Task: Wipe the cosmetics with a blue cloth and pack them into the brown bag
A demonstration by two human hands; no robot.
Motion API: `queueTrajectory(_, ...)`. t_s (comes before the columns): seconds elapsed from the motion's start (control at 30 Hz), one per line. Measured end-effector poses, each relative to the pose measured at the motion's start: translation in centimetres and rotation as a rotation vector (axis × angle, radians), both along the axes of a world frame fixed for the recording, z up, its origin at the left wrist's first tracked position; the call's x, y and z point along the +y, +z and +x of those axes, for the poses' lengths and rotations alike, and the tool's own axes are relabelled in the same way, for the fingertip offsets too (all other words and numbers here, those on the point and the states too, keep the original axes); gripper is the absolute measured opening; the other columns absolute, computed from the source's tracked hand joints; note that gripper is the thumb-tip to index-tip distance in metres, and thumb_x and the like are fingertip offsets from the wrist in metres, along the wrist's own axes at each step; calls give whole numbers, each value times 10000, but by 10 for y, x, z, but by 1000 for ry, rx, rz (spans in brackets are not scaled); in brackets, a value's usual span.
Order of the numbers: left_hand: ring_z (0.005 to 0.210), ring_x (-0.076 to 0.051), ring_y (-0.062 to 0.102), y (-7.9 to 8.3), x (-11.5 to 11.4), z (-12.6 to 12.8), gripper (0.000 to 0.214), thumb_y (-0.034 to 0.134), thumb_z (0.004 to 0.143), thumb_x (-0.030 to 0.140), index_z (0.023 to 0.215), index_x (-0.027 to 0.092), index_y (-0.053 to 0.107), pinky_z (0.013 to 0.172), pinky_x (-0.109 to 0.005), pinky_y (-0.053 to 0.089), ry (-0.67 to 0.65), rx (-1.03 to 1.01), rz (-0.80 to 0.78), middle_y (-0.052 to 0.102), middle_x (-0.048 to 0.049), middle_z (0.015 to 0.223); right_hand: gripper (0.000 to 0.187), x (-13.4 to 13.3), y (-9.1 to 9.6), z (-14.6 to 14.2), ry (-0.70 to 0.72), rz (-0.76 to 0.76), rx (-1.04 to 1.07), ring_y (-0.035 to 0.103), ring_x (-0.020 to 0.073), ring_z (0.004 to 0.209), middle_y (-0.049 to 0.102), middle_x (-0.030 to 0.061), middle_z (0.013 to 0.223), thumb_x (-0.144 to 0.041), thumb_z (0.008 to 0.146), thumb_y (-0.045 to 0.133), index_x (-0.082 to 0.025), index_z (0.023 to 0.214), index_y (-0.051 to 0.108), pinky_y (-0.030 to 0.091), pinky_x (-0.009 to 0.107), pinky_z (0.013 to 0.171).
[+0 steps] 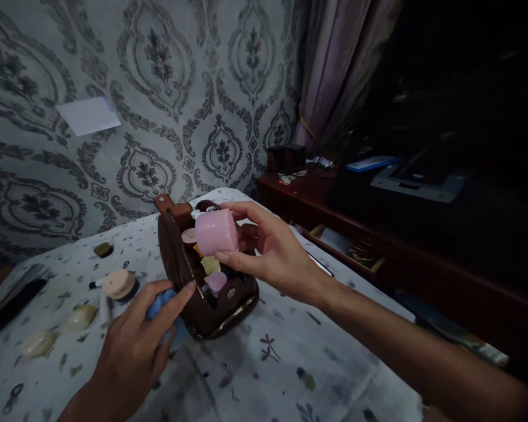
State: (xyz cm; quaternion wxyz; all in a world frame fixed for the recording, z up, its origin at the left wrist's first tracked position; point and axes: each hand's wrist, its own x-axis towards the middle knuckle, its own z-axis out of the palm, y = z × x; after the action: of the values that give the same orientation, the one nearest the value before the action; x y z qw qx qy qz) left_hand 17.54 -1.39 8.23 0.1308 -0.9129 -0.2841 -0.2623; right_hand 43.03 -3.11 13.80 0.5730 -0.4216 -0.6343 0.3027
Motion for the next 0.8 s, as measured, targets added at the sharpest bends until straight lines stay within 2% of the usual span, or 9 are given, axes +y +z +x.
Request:
queueTrajectory(0.1,1052,-212,567,-4,-3,-1,590,426,900,48,1432,303,453,707,-233,490,8,-31,-9,524,-112,1177,538,17,0,7,-11,51,-201,599,186,928,613,65,1149,-220,725,767,-196,1221,561,499,322,793)
queueTrajectory(0.2,1054,-187,571,-7,-5,1,623,429,918,51,1465,348,402,765,-236,506,25,-76,-26,516,-96,1185,510,34,5,7,5,94,-492,586,199,954,615,55,1108,-192,728,754,-199,1205,576,472,325,811)
queueTrajectory(0.33,1035,-183,593,-11,-6,0,629,416,925,86,1480,379,386,760,-233,524,60,-85,-27,534,-85,1184,370,55,12,-1,99,37,-874,584,218,932,622,76,1036,-173,761,722,-148,1115,618,438,319,786)
queueTrajectory(0.43,1014,-187,606,-13,-5,-2,647,406,915,91,1492,382,373,707,-214,528,70,-83,-17,547,-87,1175,352,70,14,-11,177,-15,-992,604,234,946,644,106,1062,-189,761,719,-122,1093,620,434,306,773)
queueTrajectory(0.57,986,-182,604,-11,-6,-2,711,406,906,87,1523,415,277,659,-201,521,86,-48,-26,532,-87,1171,300,88,13,-27,264,-91,-1126,640,246,967,684,109,1072,-170,742,708,-128,1030,634,455,284,744)
queueTrajectory(0.67,946,-168,611,-10,-8,-1,711,412,918,101,1523,441,254,622,-189,510,122,-36,-29,526,-78,1172,263,99,8,-37,296,-143,-1223,665,266,963,693,115,1082,-170,746,679,-132,1004,644,490,305,730)
queueTrajectory(0.8,893,-159,624,-13,-8,-2,687,415,935,134,1526,438,244,589,-187,508,143,-31,-19,531,-77,1173,307,107,3,-46,334,-171,-1269,676,294,994,675,141,1154,-142,734,666,-117,1041,654,541,344,741)
